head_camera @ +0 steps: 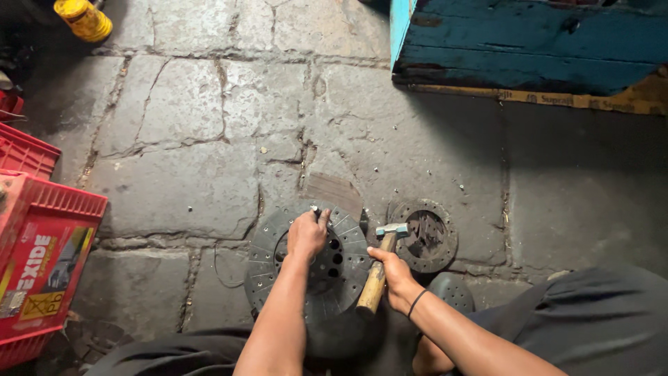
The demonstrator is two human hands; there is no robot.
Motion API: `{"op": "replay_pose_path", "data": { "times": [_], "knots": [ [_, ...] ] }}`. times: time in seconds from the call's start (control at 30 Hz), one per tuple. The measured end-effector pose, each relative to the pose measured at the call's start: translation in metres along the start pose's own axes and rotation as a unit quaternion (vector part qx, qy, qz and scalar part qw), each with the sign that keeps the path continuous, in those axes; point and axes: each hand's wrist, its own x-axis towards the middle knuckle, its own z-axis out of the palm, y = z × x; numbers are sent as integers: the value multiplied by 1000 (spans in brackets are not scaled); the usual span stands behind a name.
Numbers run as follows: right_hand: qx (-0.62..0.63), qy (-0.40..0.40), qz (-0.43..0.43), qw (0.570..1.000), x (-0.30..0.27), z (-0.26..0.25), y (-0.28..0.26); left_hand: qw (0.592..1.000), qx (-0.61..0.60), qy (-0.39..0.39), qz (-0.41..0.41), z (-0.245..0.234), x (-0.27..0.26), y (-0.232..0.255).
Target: The person sits on the floor and uses a hammer and a metal punch to repeatedly strike a circular metal component, likely a clutch plate, to remove or adjust pins. The person rotates the part to access different areas while continuing to hammer.
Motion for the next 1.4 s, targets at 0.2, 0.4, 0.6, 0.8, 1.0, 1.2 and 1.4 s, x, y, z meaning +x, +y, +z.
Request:
{"op": "replay_pose_path", "data": {
  "times": [0.2, 0.4, 0.6, 0.8, 1.0, 1.2, 1.4],
  "knots": [
    [18, -28, 28, 999, -11, 7, -5, 997, 35, 15, 70, 9, 6, -6],
    [-6, -68, 14, 998, -24, 17, -16, 995, 26, 13, 95, 11, 5, -10],
    [-305, -25, -263, 915, -74, 32, -49, 990, 72, 11, 119, 18, 2, -9],
    [-464, -1, -453, 762, -116, 38, -91, 984, 111, 26, 135, 27, 2, -12],
    [-582, 15, -397, 709, -91, 42, -68, 987, 89, 24, 132, 27, 1, -14],
    [-557, 7, -258, 789, -109, 46, -96, 986, 79, 50, 138, 37, 1, -21],
    [-305, -55, -592, 744, -205, 70, -166, 987, 82, 36, 131, 47, 11, -29]
  ]
}}
